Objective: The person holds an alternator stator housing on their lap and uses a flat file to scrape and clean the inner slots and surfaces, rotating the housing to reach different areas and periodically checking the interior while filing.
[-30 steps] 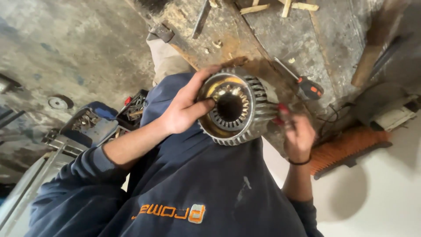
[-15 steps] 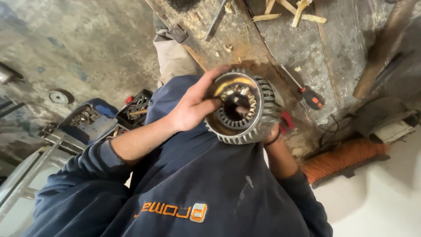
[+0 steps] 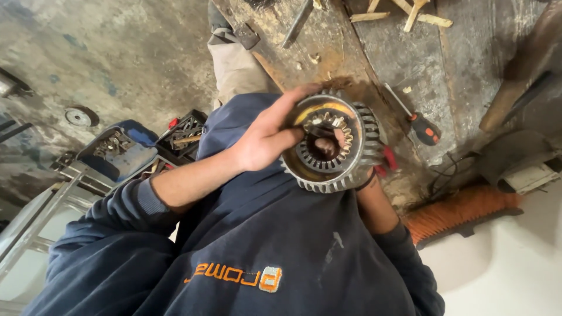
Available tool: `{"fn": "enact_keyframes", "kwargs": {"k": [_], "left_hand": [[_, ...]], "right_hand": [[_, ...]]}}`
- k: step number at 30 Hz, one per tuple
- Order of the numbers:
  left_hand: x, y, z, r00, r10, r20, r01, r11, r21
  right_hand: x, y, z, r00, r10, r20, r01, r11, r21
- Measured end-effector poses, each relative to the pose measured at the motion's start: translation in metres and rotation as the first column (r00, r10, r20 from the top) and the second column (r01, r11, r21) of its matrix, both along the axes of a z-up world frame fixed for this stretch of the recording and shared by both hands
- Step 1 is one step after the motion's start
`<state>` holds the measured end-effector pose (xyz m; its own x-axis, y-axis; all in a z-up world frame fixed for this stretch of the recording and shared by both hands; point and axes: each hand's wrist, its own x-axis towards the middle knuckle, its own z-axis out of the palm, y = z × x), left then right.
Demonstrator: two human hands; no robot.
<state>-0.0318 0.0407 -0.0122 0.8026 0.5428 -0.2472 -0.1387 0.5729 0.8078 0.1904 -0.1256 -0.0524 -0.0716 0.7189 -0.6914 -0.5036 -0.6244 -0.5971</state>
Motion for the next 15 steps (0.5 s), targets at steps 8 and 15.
{"fn": "enact_keyframes", "kwargs": {"k": [8,15], "left_hand": [[0.001,-0.002,-0.001,0.999,0.019,0.025,-0.02,1.0,0.01],[0.0,-0.003,0.006,0.998,0.032,-0.06,-0.025,0.993,0.116]], "right_hand": [[0.009,-0.024,-0.022,0.999,-0.052,0.009,0.051,0.997,0.057],[0.038,-0.119,-0.122,0.885,-0.245,-0.397,0.15,0.955,-0.255]]}}
